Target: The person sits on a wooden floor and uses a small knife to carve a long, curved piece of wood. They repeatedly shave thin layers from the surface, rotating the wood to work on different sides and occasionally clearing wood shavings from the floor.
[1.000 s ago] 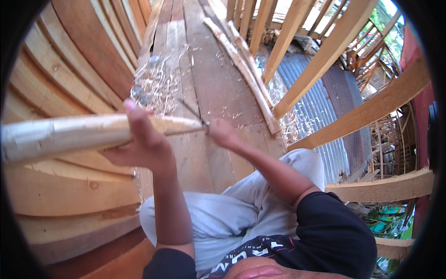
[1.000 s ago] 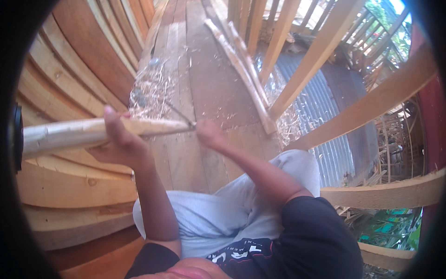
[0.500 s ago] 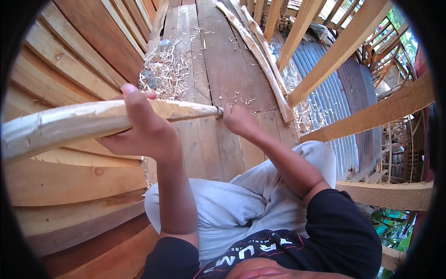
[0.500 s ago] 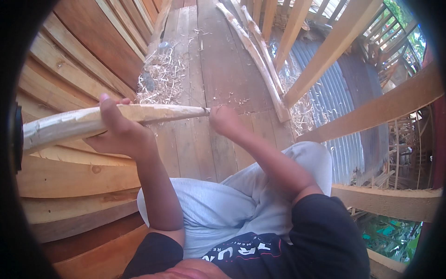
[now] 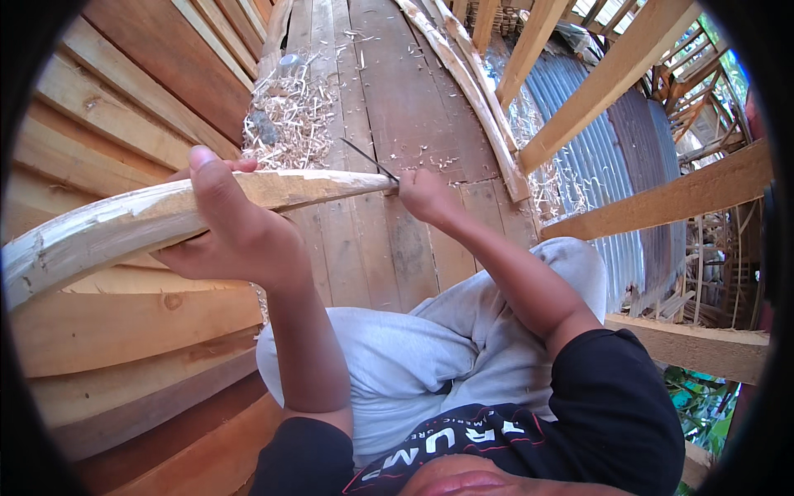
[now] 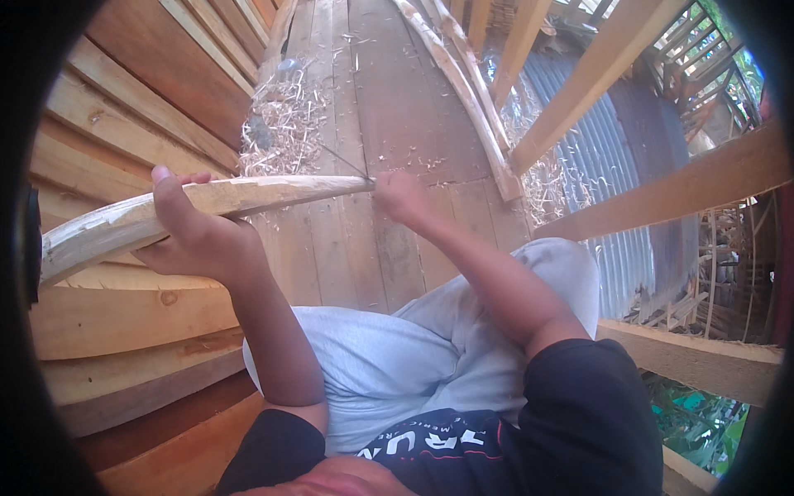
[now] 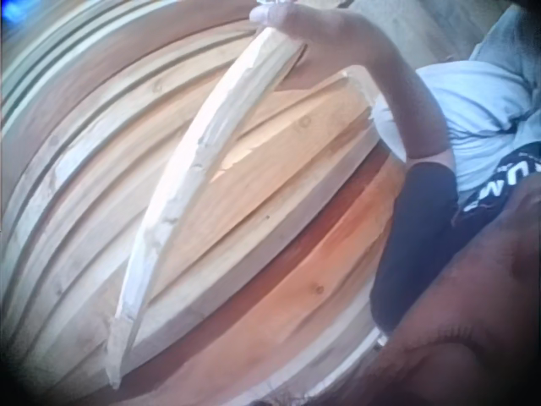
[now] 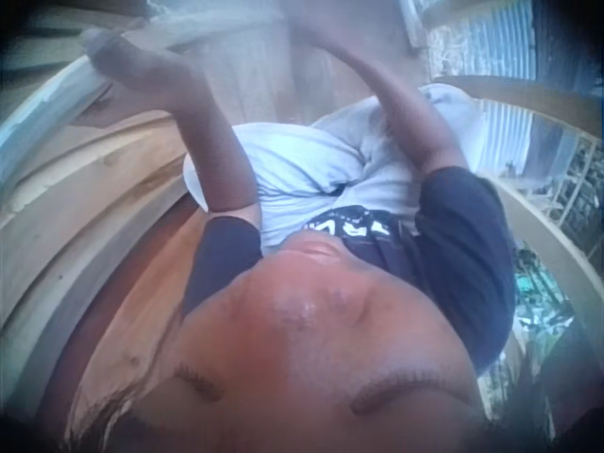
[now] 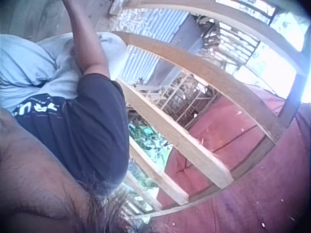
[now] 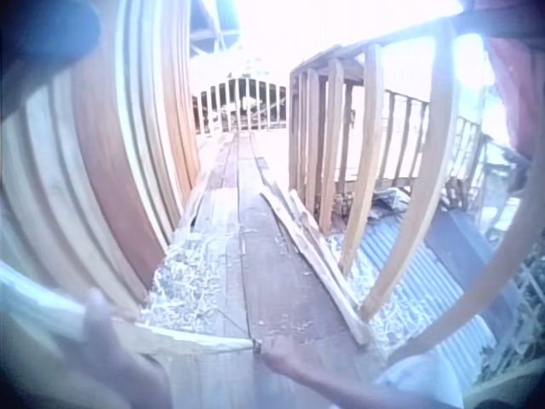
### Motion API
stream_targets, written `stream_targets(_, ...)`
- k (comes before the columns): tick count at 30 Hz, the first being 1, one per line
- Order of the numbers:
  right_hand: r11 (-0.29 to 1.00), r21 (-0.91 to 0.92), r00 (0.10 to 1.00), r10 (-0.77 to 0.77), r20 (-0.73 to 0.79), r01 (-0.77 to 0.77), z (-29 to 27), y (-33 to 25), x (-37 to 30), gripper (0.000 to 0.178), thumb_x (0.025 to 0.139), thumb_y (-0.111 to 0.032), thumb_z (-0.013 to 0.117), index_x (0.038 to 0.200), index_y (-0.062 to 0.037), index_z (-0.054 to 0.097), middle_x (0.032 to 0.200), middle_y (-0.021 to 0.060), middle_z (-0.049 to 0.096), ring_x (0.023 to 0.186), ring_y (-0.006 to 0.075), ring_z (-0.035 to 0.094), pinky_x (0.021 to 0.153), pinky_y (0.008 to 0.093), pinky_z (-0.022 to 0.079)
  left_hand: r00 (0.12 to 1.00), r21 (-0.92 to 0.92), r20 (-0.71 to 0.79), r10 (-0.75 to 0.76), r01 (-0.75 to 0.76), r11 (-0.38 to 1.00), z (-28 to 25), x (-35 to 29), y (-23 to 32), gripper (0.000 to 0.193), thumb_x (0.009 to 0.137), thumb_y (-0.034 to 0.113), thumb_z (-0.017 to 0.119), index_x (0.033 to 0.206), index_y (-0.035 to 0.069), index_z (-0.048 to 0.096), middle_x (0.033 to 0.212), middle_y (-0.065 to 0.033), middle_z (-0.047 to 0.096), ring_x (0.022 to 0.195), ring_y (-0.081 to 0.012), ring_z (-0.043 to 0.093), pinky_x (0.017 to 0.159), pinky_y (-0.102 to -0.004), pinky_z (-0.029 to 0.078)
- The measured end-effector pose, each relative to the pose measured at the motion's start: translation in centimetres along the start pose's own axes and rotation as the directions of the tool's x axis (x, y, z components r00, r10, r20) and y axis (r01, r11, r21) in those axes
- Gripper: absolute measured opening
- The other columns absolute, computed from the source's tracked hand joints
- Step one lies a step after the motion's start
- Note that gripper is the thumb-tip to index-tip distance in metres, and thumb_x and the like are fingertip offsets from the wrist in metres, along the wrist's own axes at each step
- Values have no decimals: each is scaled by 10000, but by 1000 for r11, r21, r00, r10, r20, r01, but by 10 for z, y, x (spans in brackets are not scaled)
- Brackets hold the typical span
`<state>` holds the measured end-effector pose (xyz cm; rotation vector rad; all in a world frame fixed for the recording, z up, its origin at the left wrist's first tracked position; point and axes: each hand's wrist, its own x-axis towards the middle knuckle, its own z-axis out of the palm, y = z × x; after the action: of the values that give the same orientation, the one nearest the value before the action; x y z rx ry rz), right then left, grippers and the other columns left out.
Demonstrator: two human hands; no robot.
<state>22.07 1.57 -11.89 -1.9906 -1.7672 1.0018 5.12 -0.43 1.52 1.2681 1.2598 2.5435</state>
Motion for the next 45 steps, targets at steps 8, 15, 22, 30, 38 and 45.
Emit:
stream_targets(8,995,96,998,-42,40,38,9,-16,5,459,894,-260,331,852,81,635,869,339,609,863,479,606,825,495,467,993,192,66,101,-112,975,-14,1,-11,178,886,85,544,1049,20,515,721,-39,527,540,-134,560,602,-263,473)
stream_targets(15,992,40,992,-120,-23,121,-11,-35,-13,493,895,-278,326,822,115,614,831,358,590,830,493,601,812,508,462,999,54,3,49,-50,997,-7,2,-6,190,879,86,553,1054,23,514,716,-33,528,541,-134,560,623,-273,467)
stream_targets(22,983,186,1000,12,-23,-7,6,3,12,495,898,-272,326,789,116,613,833,347,591,822,499,591,815,526,451,999,25,4,38,-38,999,1,0,-2,201,872,88,561,1058,27,513,711,-28,530,543,-134,559,645,-283,462)
stream_targets(30,996,86,1000,-13,-28,15,9,1,7,451,897,-272,344,848,42,664,897,297,627,864,453,610,822,516,464,999,34,-2,38,-38,999,-2,0,-3,215,864,90,571,1062,31,512,705,-22,531,544,-134,559,669,-295,456)
stream_targets(38,987,-5,986,-163,-34,163,-20,-45,-24,478,902,-264,324,752,99,597,823,346,591,813,502,583,788,539,444,999,31,-11,47,-47,998,-12,3,-5,229,856,92,580,1067,35,511,699,-16,533,546,-134,559,693,-306,449)
stream_targets(45,983,107,988,-140,-65,147,9,3,18,455,902,-260,327,810,94,599,732,316,588,675,468,577,683,518,459,1000,10,5,21,-22,1000,-4,-2,-2,242,849,94,589,1071,38,510,694,-11,534,547,-134,559,714,-316,444)
